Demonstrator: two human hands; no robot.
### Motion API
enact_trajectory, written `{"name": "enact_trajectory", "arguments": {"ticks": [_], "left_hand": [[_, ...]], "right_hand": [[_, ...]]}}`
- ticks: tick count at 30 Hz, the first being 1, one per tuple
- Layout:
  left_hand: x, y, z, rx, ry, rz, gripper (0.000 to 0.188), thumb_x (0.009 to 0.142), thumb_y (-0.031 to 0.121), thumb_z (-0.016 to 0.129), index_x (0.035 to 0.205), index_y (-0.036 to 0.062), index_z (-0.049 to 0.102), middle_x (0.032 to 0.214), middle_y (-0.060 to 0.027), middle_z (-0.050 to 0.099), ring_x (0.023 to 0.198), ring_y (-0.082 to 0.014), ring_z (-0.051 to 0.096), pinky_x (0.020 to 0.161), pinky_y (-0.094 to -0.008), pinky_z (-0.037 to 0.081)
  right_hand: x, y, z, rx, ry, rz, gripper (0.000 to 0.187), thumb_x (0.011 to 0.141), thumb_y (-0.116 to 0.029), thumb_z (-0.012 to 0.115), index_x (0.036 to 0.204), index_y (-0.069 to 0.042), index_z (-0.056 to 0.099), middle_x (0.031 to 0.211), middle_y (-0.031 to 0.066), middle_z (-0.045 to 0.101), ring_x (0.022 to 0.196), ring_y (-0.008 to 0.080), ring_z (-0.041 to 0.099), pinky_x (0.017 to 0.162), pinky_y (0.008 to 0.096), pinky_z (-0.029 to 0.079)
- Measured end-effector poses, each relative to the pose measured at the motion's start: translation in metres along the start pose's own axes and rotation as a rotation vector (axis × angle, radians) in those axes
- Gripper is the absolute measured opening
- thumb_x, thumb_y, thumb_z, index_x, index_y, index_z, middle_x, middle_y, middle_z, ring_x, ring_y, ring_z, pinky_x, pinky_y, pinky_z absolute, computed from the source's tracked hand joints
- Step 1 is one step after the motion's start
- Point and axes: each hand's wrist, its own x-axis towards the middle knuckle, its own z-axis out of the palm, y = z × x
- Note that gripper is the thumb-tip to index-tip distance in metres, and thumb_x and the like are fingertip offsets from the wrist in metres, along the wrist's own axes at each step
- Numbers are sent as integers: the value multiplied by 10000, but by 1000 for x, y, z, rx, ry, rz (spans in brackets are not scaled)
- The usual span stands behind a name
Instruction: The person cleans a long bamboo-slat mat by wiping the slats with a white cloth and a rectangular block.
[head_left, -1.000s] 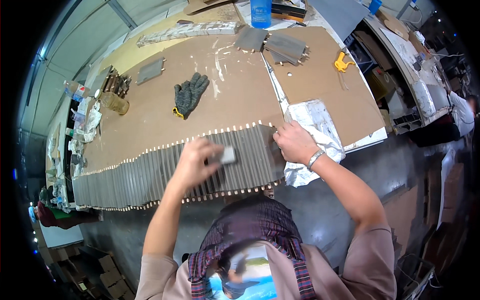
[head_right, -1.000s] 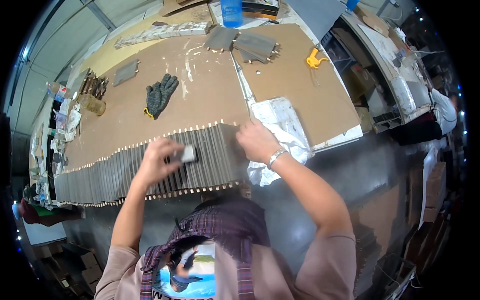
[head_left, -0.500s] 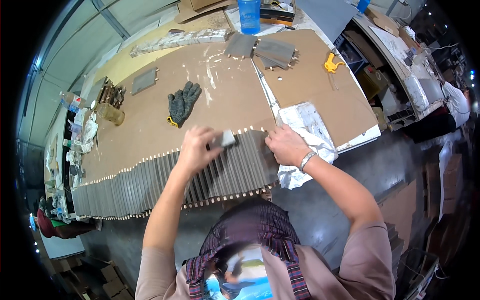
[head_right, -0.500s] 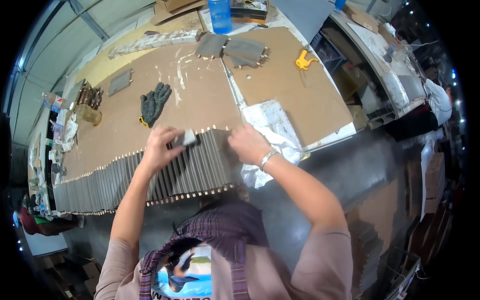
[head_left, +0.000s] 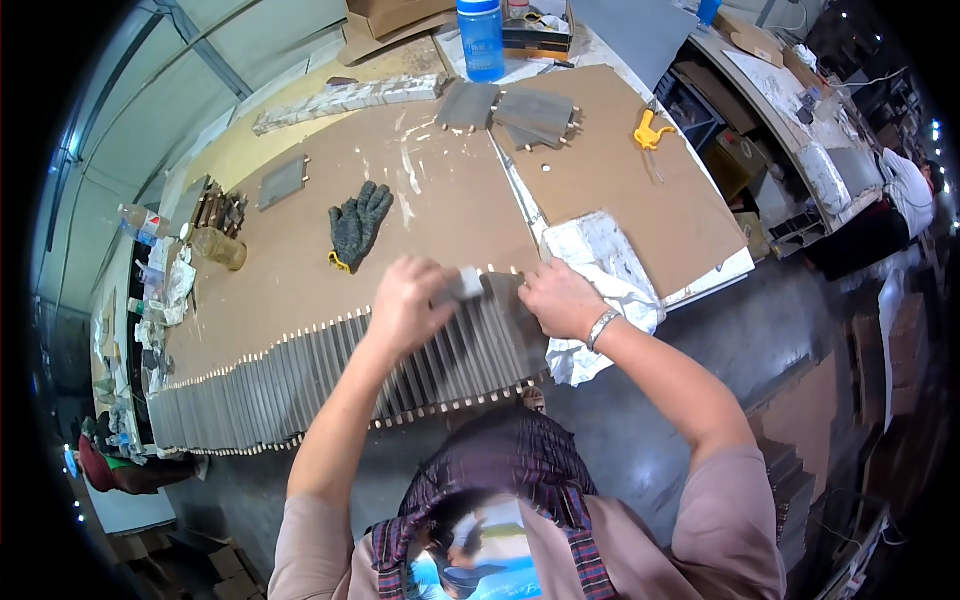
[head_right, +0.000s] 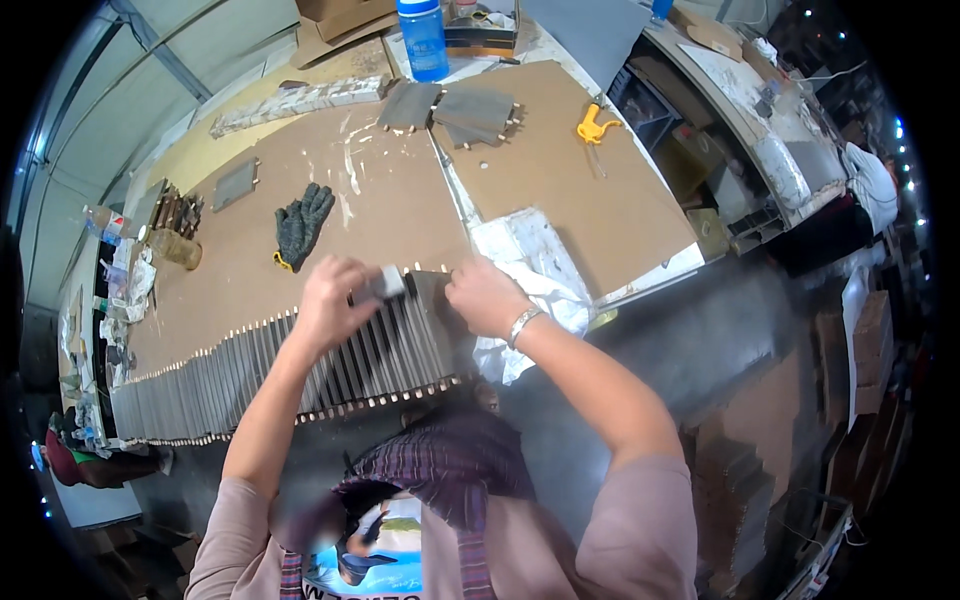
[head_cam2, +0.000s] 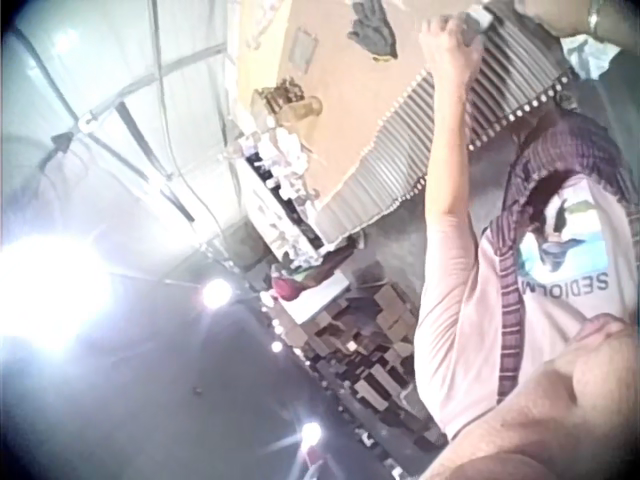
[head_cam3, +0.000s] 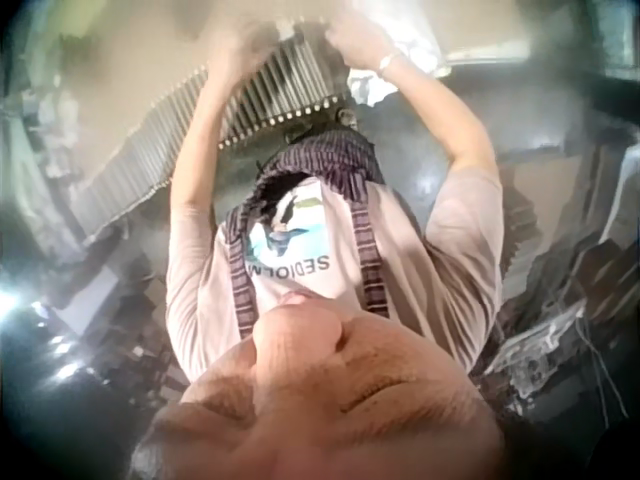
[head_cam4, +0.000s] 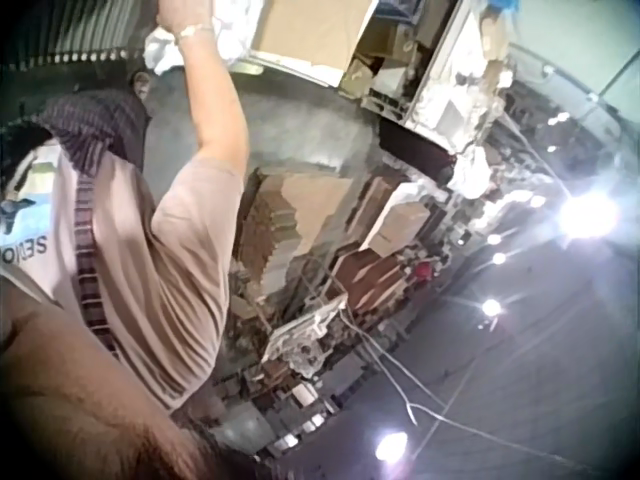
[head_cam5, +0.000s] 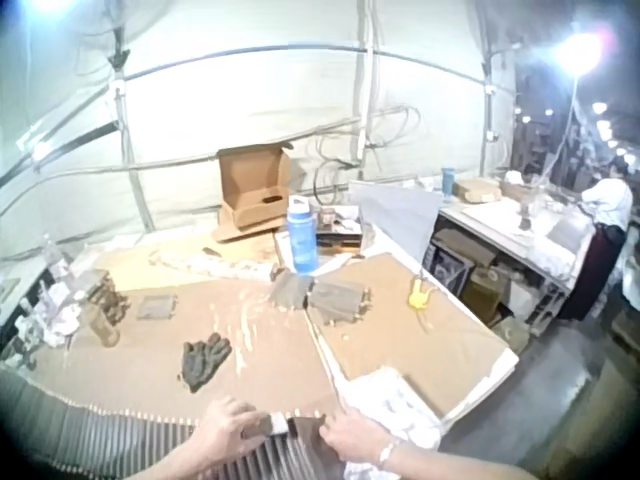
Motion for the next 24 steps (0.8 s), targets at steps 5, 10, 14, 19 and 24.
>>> {"name": "enact_trajectory", "arguments": {"ticks": [5,10,14,19,24], "left_hand": [[-27,58,6,-107,-265,187,440,646,130,830,1074,82,743,1025,-99,697,958,-290,637,829,-434,491],[20,-11,44,73,128,21,268,671,287,811,776,70,693,816,-152,660,794,-359,632,691,-470,513],[18,3,75,43,177,48,160,598,158,708,692,39,659,764,-177,644,778,-376,627,699,-498,518],[-9,23,90,-20,292,-20,203,592,182,693,729,32,674,842,-189,647,834,-406,611,737,-504,502],[-15,36,132,103,158,144,192,741,327,691,881,196,708,860,-59,675,915,-316,634,720,-478,497]], "right_hand": [[1,3,-5,12,-19,10,129,722,-135,650,836,-91,695,906,76,658,960,239,624,862,371,455],[15,1,3,193,219,-31,89,739,-92,645,804,-48,687,860,154,655,903,326,646,831,447,508],[13,-11,-20,113,109,-11,129,674,-97,679,800,-69,678,863,162,655,895,369,625,768,499,486],[6,-11,-10,39,-29,39,425,635,-160,735,1030,-15,676,1078,240,625,1046,426,578,915,513,456],[1,32,13,-88,-34,-146,382,824,-269,684,1146,-63,661,903,236,680,821,439,650,711,521,517]]}}
